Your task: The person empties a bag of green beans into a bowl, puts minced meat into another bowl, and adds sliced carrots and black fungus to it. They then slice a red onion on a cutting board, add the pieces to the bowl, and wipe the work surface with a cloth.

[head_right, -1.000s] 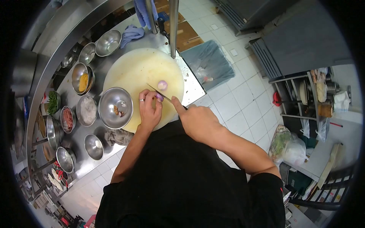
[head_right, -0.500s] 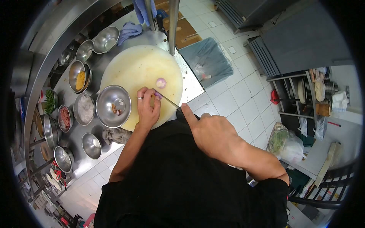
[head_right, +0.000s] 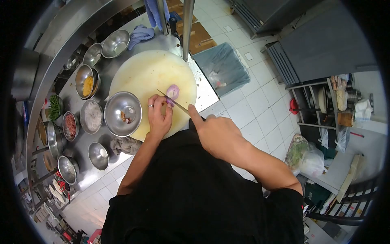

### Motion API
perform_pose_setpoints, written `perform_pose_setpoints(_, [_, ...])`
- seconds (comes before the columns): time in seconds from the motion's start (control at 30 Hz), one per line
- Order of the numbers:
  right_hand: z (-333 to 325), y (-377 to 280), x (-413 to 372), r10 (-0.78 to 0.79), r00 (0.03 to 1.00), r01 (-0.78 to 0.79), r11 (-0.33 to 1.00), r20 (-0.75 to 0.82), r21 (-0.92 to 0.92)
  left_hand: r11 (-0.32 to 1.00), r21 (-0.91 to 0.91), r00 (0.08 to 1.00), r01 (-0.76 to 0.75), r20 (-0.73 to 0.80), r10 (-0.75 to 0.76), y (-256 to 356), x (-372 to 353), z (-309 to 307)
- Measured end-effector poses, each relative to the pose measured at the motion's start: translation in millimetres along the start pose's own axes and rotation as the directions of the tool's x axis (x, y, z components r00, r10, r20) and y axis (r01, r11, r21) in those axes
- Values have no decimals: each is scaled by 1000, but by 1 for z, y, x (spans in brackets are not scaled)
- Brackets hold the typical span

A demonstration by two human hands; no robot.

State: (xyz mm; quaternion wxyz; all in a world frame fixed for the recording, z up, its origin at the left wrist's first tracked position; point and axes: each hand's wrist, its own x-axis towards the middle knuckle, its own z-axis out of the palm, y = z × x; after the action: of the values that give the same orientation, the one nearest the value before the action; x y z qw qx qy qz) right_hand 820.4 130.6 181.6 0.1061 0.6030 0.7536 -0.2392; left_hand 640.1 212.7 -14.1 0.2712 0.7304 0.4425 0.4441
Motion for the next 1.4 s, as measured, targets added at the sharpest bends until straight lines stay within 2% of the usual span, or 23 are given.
perform_pose_setpoints(0.2, [-16, -7, -28, 33, 993, -24, 997, 112, -80, 999, 15, 999, -30, 10, 30, 1, 1, -1])
perform_pose_setpoints(0.53, [-18, -12, -24, 27, 994, -14, 993, 109, -119, 997, 33, 998, -66, -11, 66, 7, 6, -3])
perform_pose_setpoints(0.83, [-17, -7, -1, -30, 999, 34, 993, 36, -112, 998, 27, 998, -58, -15, 58, 3, 6, -4])
perform_pose_setpoints(1.13, [-20, -10, 15, 6, 988, 14, 991, 154, -132, 1000, 14, 999, -20, -25, 21, 2, 7, -5])
perform_pose_setpoints(1.2, [-11, -7, 17, 0, 995, 8, 996, 98, -88, 1000, 1, 1000, -4, -24, 4, 2, 7, -5])
perform_pose_setpoints(1.33, [34, 13, 41, 21, 996, -20, 1000, 83, -14, 1000, -13, 1000, 28, -9, -28, -1, 5, -4])
perform_pose_setpoints(1.4, [37, 28, 38, -20, 999, 23, 991, -25, 134, 999, -12, 999, 33, 1, -33, -3, 2, -5])
